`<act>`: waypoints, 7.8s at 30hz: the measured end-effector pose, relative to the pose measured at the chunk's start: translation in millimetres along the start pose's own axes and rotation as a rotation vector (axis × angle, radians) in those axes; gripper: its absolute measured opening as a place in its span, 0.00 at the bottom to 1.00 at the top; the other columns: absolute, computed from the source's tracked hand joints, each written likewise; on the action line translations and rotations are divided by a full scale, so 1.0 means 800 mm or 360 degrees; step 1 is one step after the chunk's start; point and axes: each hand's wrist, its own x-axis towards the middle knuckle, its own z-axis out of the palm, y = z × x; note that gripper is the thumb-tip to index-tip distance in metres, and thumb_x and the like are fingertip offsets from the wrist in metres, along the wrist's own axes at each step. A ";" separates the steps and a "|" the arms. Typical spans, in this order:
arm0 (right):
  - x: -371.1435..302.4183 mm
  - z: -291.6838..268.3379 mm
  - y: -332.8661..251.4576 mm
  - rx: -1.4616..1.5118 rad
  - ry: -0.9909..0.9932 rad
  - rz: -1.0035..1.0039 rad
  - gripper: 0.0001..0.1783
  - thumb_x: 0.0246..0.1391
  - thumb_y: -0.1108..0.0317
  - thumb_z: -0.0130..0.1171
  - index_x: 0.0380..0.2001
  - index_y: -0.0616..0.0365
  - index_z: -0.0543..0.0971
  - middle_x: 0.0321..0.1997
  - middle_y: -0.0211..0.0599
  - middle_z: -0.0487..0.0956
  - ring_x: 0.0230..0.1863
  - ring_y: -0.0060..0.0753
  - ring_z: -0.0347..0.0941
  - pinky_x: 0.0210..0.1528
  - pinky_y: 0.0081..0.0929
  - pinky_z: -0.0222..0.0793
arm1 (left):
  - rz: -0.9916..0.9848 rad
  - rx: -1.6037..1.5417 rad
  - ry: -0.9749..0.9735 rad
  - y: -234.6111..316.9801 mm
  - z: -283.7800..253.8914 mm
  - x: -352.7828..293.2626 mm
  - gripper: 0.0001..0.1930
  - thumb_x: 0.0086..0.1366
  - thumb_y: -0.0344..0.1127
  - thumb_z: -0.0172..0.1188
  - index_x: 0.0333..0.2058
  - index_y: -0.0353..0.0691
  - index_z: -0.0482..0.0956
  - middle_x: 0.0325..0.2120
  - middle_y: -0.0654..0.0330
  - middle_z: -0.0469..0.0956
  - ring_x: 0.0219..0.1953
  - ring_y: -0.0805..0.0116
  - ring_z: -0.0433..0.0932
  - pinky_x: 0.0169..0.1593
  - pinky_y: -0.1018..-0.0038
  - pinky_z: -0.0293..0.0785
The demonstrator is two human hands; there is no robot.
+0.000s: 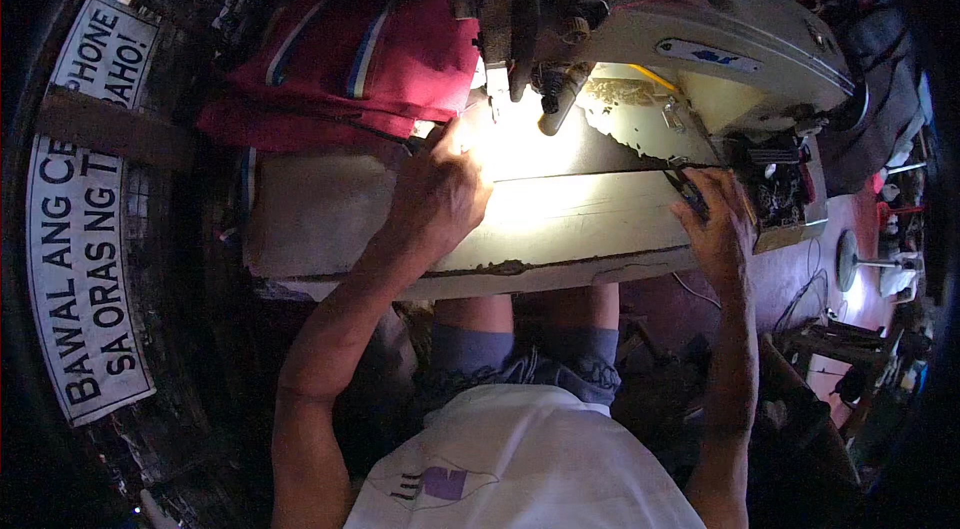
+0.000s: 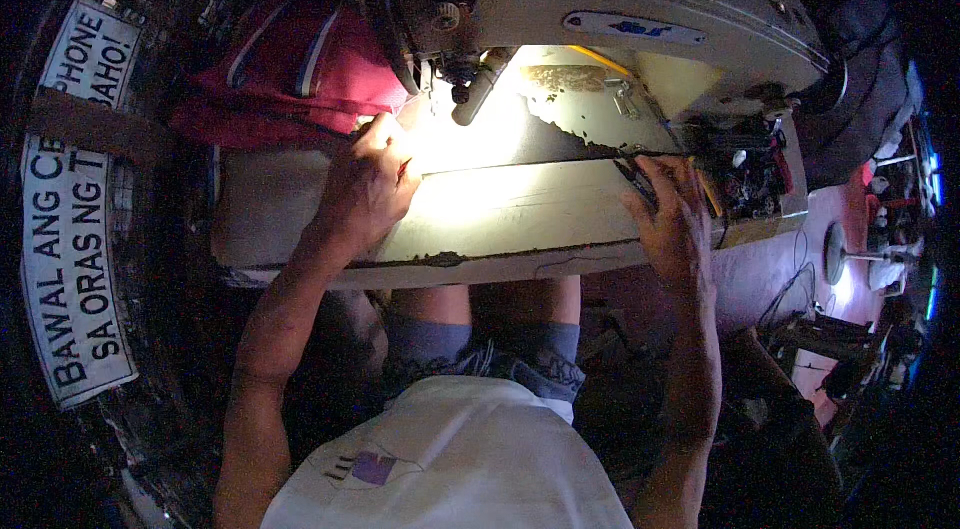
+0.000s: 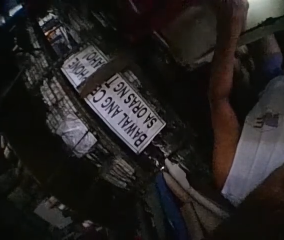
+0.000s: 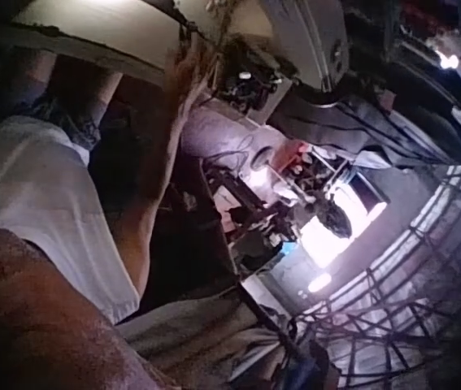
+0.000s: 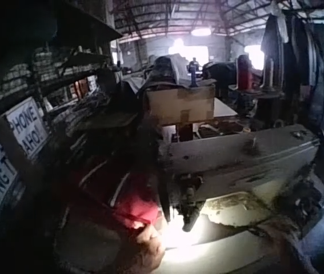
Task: Sewing a zipper and reinforcing seams on a pink fabric bag using an industrial sewing machine.
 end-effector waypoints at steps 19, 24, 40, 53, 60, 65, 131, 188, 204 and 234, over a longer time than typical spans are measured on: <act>0.031 0.037 -0.149 0.0876 -0.0086 0.0053 0.14 0.55 0.68 0.61 0.43 0.60 0.72 0.35 0.48 0.77 0.33 0.41 0.77 0.36 0.36 0.73 | -0.0582 -0.1537 0.0095 0.027 0.056 0.043 0.04 0.62 0.27 0.54 0.34 0.33 0.71 0.23 0.58 0.79 0.24 0.72 0.80 0.26 0.76 0.76; 0.044 0.045 -0.167 0.0701 -0.0129 0.0130 0.12 0.53 0.69 0.62 0.39 0.60 0.72 0.32 0.47 0.77 0.32 0.44 0.77 0.35 0.38 0.72 | -0.0608 -0.1477 0.0054 0.028 0.055 0.044 0.06 0.61 0.27 0.56 0.36 0.33 0.71 0.23 0.59 0.79 0.24 0.73 0.80 0.27 0.76 0.77; 0.055 0.051 -0.170 0.0687 -0.0066 -0.0022 0.09 0.55 0.66 0.60 0.36 0.59 0.77 0.29 0.48 0.76 0.32 0.53 0.75 0.32 0.44 0.68 | -0.0576 -0.3274 -0.0098 -0.004 0.109 0.037 0.11 0.71 0.42 0.47 0.40 0.40 0.71 0.28 0.60 0.77 0.29 0.65 0.79 0.34 0.72 0.76; 0.007 0.002 -0.153 0.0937 -0.0399 0.0615 0.12 0.58 0.66 0.60 0.42 0.61 0.75 0.33 0.47 0.80 0.33 0.42 0.79 0.38 0.35 0.74 | -0.0221 -0.2716 -0.0082 -0.014 0.129 0.027 0.15 0.73 0.42 0.37 0.45 0.43 0.71 0.35 0.62 0.74 0.35 0.67 0.75 0.43 0.68 0.77; 0.002 0.047 -0.136 0.0907 -0.0205 0.0397 0.18 0.53 0.63 0.65 0.43 0.60 0.75 0.36 0.45 0.80 0.35 0.39 0.79 0.38 0.35 0.74 | -0.0369 -0.1319 -0.0229 0.004 0.054 0.024 0.16 0.57 0.22 0.50 0.46 0.34 0.72 0.35 0.53 0.76 0.39 0.57 0.78 0.45 0.68 0.74; 0.021 0.056 -0.151 0.0939 -0.0274 0.0515 0.16 0.50 0.68 0.66 0.41 0.60 0.77 0.37 0.43 0.78 0.35 0.30 0.76 0.38 0.28 0.72 | -0.0282 -0.0806 0.0191 0.002 0.027 0.014 0.26 0.52 0.15 0.48 0.53 0.32 0.69 0.42 0.44 0.73 0.49 0.48 0.75 0.52 0.64 0.72; 0.048 0.074 -0.156 0.0854 0.0040 0.0181 0.15 0.47 0.70 0.63 0.41 0.58 0.79 0.36 0.43 0.76 0.36 0.48 0.77 0.38 0.39 0.73 | 0.0183 -0.0359 0.0114 -0.002 0.053 0.011 0.16 0.52 0.23 0.60 0.42 0.32 0.77 0.42 0.48 0.77 0.46 0.48 0.77 0.52 0.59 0.74; 0.030 0.060 -0.154 0.0659 -0.0067 0.0178 0.19 0.51 0.72 0.63 0.48 0.59 0.76 0.38 0.43 0.75 0.37 0.40 0.78 0.37 0.34 0.75 | 0.0064 -0.0424 0.0420 0.016 0.067 0.027 0.12 0.55 0.25 0.60 0.40 0.32 0.79 0.34 0.50 0.78 0.37 0.51 0.78 0.45 0.61 0.75; 0.037 0.094 -0.165 0.0644 0.0021 -0.0074 0.14 0.51 0.71 0.63 0.41 0.60 0.74 0.39 0.45 0.73 0.34 0.53 0.76 0.33 0.44 0.73 | 0.0170 -0.0432 0.0392 0.011 0.066 0.025 0.11 0.56 0.27 0.58 0.38 0.31 0.80 0.37 0.51 0.79 0.42 0.53 0.77 0.50 0.61 0.73; 0.045 0.070 -0.147 0.0637 -0.0281 -0.0273 0.22 0.42 0.73 0.59 0.46 0.58 0.80 0.35 0.45 0.78 0.33 0.49 0.76 0.36 0.38 0.73 | 0.0055 -0.0142 0.0096 0.008 0.053 -0.007 0.15 0.49 0.23 0.61 0.39 0.32 0.79 0.43 0.49 0.74 0.52 0.49 0.71 0.59 0.60 0.68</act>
